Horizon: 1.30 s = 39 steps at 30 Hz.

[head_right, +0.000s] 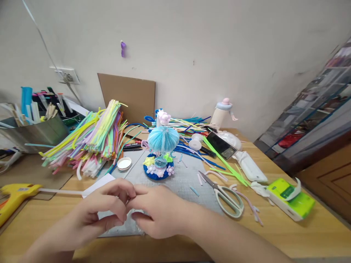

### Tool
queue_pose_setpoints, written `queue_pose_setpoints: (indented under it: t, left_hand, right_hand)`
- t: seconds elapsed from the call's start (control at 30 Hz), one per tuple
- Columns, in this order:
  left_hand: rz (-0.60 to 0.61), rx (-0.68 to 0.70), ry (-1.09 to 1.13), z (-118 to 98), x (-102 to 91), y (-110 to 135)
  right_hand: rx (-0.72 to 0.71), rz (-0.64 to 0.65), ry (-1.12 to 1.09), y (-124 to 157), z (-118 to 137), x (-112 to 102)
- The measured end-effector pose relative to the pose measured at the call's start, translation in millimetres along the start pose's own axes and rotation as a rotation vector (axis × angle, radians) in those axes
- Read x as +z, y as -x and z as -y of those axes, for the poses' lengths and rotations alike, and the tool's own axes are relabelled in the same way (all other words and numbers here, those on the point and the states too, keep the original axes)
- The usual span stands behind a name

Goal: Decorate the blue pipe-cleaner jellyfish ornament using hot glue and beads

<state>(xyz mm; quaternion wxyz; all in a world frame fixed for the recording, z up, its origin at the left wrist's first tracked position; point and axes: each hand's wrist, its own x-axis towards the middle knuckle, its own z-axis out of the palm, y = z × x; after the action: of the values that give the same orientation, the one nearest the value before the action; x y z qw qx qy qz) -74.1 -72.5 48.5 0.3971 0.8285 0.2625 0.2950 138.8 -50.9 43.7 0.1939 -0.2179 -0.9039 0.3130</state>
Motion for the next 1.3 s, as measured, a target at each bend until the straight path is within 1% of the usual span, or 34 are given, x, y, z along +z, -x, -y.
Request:
queue_pose_setpoints:
  t: [0.07,0.1,0.13,0.17,0.27,0.33,0.37,0.43,0.47,0.5,0.57,0.63,0.73,0.8,0.83,0.93,0.97,1.0,1.03,1.1,1.13,1.2,1.23,1.3]
  left_hand:
    - [-0.042,0.009,0.013,1,0.4,-1]
    - [-0.065,0.016,0.023,2,0.2,-1]
    - [-0.088,0.024,0.041,3,-0.5,-2]
    - [-0.108,0.032,0.066,5,-1.4,-3]
    - [-0.157,0.049,0.162,12,-5.1,-4]
    - [-0.179,0.061,0.213,15,-6.9,-5]
    - [-0.190,0.065,0.228,17,-7.2,-5]
    - [-0.205,0.067,0.239,18,-6.7,-6]
    - [-0.206,0.061,0.241,18,-5.8,-6]
    - [-0.203,0.055,0.243,17,-4.7,-7]
    - [-0.191,0.045,0.237,15,-2.0,-8]
    - [-0.186,0.035,0.192,12,1.1,-9]
    - [-0.210,0.000,0.043,9,7.1,-10]
    - [-0.279,-0.040,-0.051,10,12.4,-11]
    - [-0.340,-0.068,-0.063,11,15.2,-11]
    - [-0.563,-0.171,0.032,16,23.4,-9]
    - [-0.603,-0.228,0.059,18,26.2,-7]
    - [-0.607,-0.297,0.061,19,29.4,-4]
    - [-0.572,-0.368,0.043,20,33.2,-1]
    - [-0.425,-0.498,-0.011,22,43.4,7]
    - [-0.340,-0.535,-0.028,23,49.7,11]
    - [-0.220,-0.586,-0.061,25,64.0,17]
    - [-0.187,-0.609,-0.087,26,71.2,19]
    - [-0.169,-0.634,-0.166,27,83.6,18]
  right_hand:
    - [-0.027,-0.166,-0.051,0,-6,12]
    - [-0.016,-0.238,-0.070,0,-8,18]
    - [0.003,-0.275,-0.085,0,-11,23]
    - [0.034,-0.286,-0.095,-1,-13,27]
    - [0.136,-0.260,-0.068,-2,-14,33]
    - [0.125,-0.269,0.013,-3,-13,33]
    - [0.079,-0.275,0.052,-3,-13,32]
    - [-0.037,-0.235,0.101,-2,-11,32]
    - [-0.072,-0.188,0.116,-1,-11,32]
    - [-0.070,-0.136,0.142,-1,-10,33]
    - [0.017,-0.040,0.232,-2,-8,34]
    - [0.133,0.022,0.334,-3,-7,33]
    - [0.273,0.099,0.468,-3,-3,29]
    - [0.353,0.127,0.539,-2,-3,25]
    - [0.383,0.134,0.561,0,-3,25]
    - [0.434,0.160,0.580,4,-6,26]
    - [0.445,0.173,0.581,6,-7,27]
    - [0.456,0.190,0.584,7,-9,29]
    - [0.469,0.208,0.587,7,-10,31]
    - [0.502,0.237,0.594,8,-10,34]
    - [0.520,0.243,0.597,8,-10,35]
    - [0.552,0.234,0.602,8,-8,36]
    - [0.566,0.222,0.606,8,-7,37]
    - [0.597,0.205,0.616,10,-6,37]
